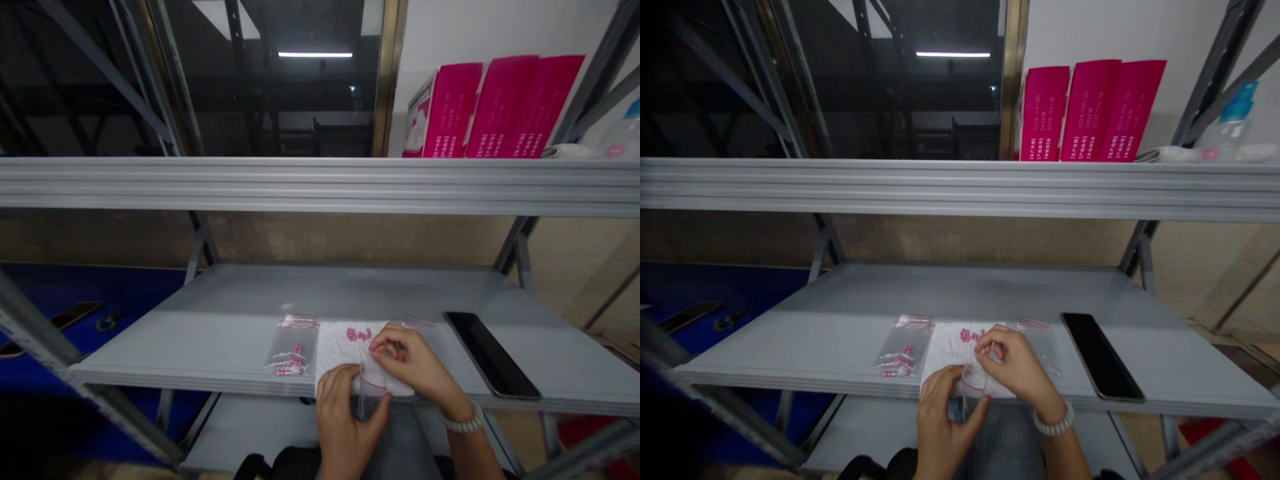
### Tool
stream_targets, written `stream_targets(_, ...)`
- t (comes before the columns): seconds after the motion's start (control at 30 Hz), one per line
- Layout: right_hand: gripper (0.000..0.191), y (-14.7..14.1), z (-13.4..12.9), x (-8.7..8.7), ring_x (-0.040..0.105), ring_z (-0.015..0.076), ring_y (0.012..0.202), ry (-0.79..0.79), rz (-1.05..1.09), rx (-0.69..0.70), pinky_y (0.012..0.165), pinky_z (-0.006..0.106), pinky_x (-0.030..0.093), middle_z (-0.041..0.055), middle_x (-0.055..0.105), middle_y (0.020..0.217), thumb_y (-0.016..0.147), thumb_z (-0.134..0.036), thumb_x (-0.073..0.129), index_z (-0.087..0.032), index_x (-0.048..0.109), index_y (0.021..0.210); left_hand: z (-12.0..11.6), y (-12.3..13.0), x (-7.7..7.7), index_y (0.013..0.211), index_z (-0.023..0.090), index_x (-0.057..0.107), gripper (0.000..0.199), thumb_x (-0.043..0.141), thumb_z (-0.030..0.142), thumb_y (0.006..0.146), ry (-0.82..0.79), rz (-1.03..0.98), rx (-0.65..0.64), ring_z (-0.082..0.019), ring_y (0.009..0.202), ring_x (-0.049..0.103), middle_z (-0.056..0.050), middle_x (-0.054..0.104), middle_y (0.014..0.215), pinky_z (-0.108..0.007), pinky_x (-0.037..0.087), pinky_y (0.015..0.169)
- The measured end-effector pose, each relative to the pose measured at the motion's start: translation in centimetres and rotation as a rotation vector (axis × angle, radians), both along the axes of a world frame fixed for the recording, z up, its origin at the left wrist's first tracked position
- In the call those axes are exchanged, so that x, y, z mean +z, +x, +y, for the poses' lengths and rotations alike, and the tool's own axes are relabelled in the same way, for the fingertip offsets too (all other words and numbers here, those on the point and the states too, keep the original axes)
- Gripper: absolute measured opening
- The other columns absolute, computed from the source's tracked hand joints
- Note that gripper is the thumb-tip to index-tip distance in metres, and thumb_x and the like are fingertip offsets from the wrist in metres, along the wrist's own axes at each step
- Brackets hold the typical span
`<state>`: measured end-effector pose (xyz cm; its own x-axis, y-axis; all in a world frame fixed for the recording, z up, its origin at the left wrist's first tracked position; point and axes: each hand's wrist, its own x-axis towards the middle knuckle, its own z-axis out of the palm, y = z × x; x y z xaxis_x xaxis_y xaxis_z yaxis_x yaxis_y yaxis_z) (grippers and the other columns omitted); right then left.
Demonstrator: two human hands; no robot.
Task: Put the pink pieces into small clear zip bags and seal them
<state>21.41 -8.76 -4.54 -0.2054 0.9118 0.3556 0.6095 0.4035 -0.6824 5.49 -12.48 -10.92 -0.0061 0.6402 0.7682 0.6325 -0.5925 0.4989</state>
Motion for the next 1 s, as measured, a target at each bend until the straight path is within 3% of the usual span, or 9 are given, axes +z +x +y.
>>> stream_targets(0.07, 0.013, 0.3, -0.5, 0.3, 0.059, 0.0139, 0.066, -0.04, 0.016, 0.076, 0.059, 0.022, 0.045, 0.0006, 0.067, 0.079, 0.079, -0.018, 0.062, -0.021, 0.074, 0.085, 0.0, 0.0, 0.0, 0.098, 0.019, 0.061, 0.029, 0.072, 0.032, 0.075, -0.003, -0.001, 0.009, -0.026, 0.081, 0.069, -0.008, 0.072, 0.088, -0.04, 0.055, 0.072)
stream_targets(0.23, 0.025, -0.1, 1.6, -1.1, 0.063, 0.0189, 0.074, -0.032, -0.087, -0.173, 0.069, 0.028, 0.048, 0.0076, 0.07, 0.081, 0.08, -0.007, 0.052, -0.012, 0.072, 0.094, 0.0, 0.1, -0.1, 0.096, 0.019, 0.062, 0.028, 0.072, 0.034, 0.075, -0.004, -0.002, 0.013, -0.027, 0.082, 0.069, -0.008, 0.072, 0.088, -0.04, 0.055, 0.073)
stream_targets(0.33, 0.037, -0.7, 3.2, -2.0, 0.065, 0.0222, 0.085, -0.022, -0.154, -0.198, 0.081, 0.03, 0.047, 0.0113, 0.07, 0.091, 0.074, 0.0, 0.05, -0.01, 0.071, 0.104, 0.1, 0.1, -0.1, 0.095, 0.019, 0.062, 0.026, 0.072, 0.034, 0.076, -0.002, 0.001, 0.014, -0.026, 0.08, 0.069, -0.008, 0.072, 0.086, -0.039, 0.055, 0.072)
stream_targets(0.47, 0.05, -1.2, 3.7, -2.2, 0.065, 0.0211, 0.099, -0.015, -0.233, -0.177, 0.09, 0.027, 0.043, 0.0118, 0.069, 0.103, 0.075, 0.005, 0.043, -0.016, 0.071, 0.111, 0.1, 0.0, -0.1, 0.097, 0.019, 0.061, 0.027, 0.072, 0.033, 0.076, 0.012, 0.013, 0.014, -0.026, 0.08, 0.069, -0.007, 0.072, 0.086, -0.04, 0.055, 0.072)
stream_targets(0.83, 0.026, -0.5, 4.1, -2.1, 0.067, 0.022, 0.088, -0.038, -0.282, -0.237, 0.081, 0.028, 0.045, 0.01, 0.072, 0.089, 0.081, -0.002, 0.052, -0.016, 0.074, 0.084, 0.0, 0.1, 0.0, 0.094, 0.019, 0.062, 0.024, 0.07, 0.034, 0.078, 0.007, 0.004, 0.021, -0.026, 0.08, 0.069, -0.007, 0.072, 0.085, -0.039, 0.055, 0.071)
stream_targets(1.0, 0.02, -0.2, 2.2, -0.5, 0.065, 0.0191, 0.081, -0.008, -0.225, -0.181, 0.074, 0.026, 0.046, 0.0075, 0.07, 0.086, 0.085, -0.007, 0.054, -0.016, 0.071, 0.084, 0.1, 0.1, 0.0, 0.093, 0.019, 0.062, 0.023, 0.071, 0.034, 0.078, 0.001, 0.011, 0.027, -0.026, 0.079, 0.069, -0.007, 0.072, 0.084, -0.039, 0.055, 0.071)
